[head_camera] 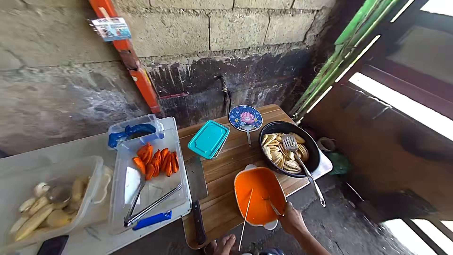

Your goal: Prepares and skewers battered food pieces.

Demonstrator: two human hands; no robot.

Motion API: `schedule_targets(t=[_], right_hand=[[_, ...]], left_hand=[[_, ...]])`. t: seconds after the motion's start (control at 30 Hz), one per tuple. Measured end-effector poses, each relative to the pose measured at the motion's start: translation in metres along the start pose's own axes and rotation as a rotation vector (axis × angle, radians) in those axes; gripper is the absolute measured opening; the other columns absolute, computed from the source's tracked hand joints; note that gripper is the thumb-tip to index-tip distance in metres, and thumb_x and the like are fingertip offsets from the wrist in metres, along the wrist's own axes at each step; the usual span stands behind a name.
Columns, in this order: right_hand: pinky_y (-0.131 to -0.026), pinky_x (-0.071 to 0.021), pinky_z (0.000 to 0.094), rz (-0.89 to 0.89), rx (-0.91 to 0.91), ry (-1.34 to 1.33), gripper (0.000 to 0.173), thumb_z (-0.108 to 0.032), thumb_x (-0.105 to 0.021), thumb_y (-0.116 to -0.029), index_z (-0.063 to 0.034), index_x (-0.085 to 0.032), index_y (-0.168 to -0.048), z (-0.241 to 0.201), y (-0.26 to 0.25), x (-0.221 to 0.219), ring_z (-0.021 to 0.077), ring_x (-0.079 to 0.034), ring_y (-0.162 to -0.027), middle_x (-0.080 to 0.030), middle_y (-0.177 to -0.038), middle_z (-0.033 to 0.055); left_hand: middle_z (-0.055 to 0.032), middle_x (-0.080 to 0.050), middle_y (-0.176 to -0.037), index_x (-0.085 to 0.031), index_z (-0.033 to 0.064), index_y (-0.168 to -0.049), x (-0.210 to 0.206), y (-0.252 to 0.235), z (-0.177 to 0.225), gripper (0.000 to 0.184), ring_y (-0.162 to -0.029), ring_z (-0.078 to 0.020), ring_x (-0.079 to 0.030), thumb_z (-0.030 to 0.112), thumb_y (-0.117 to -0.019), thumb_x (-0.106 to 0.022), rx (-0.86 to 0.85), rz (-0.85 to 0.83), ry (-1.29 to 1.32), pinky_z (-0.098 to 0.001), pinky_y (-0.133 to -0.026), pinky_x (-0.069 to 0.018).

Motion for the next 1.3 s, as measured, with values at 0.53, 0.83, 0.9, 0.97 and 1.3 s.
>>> schedule_targets(t=[0.53,0.83,0.9,0.97,1.3], right_hand=[[-0.106,-0.0459,0.0612,0.124,0.277,0.525,0.04,0.003,-0.047,-0.1016,-0.0017,-0.058,-0.14,-0.055,0.003,0.07,0.0482,-0.057,-0.127,-0.061,-0.133,0.0308],[-0.098,-0.0538,0.0564,-0.222,0.153,0.093,0.031,-0.022,-0.056,-0.1012,-0.0065,-0.065,-0.127,-0.013,-0.006,0.003,0.0373,-0.067,-0.118,-0.07,-0.123,0.0208],[-0.098,-0.0531,0.0544,-0.187,0.219,-0.018,0.029,-0.022,-0.053,-0.1044,-0.0065,-0.066,-0.126,-0.024,-0.009,0.008,0.0365,-0.069,-0.113,-0.072,-0.116,0.0201],[-0.094,-0.0548,0.0532,-0.099,0.281,-0.045,0.029,-0.022,-0.047,-0.1068,-0.0097,-0.065,-0.127,-0.034,-0.006,0.022,0.0353,-0.071,-0.108,-0.073,-0.112,0.0182],[-0.093,-0.0561,0.0539,-0.064,0.246,-0.048,0.033,-0.033,-0.047,-0.1081,-0.0133,-0.068,-0.123,0.018,0.016,0.021,0.0311,-0.071,-0.107,-0.073,-0.113,0.013]], left_hand=[[-0.0165,-0.075,-0.101,-0.077,0.0051,-0.112,0.033,-0.004,0.147,0.036,-0.098,-0.0317,-0.07,0.029,-0.1065,-0.05,-0.174,0.118,-0.978,-0.0563,-0.092,-0.0516],[-0.0128,-0.074,-0.098,-0.068,0.001,-0.122,0.046,0.008,0.171,0.03,-0.091,-0.0264,-0.07,0.017,-0.107,-0.048,-0.166,0.231,-1.007,-0.0484,-0.088,-0.054],[-0.0124,-0.074,-0.099,-0.061,0.0002,-0.129,0.044,0.008,0.172,0.029,-0.088,-0.0255,-0.071,0.012,-0.1069,-0.046,-0.14,0.233,-0.99,-0.0461,-0.086,-0.0554],[-0.0122,-0.074,-0.096,-0.057,0.0006,-0.132,0.042,0.007,0.173,0.03,-0.084,-0.0257,-0.071,0.012,-0.1075,-0.043,-0.107,0.224,-1.001,-0.0458,-0.083,-0.0557],[-0.0168,-0.069,-0.094,-0.061,0.008,-0.13,0.025,-0.016,0.165,0.032,-0.087,-0.0338,-0.068,0.021,-0.1048,-0.046,-0.043,0.225,-1.202,-0.0542,-0.08,-0.0534]])
Point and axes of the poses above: each hand's wrist, its own y-axis away from the middle knuckle, its own x-axis out of the back of the hand, z = x × y, the point moved 10 cm from there along -y, towards the middle knuckle
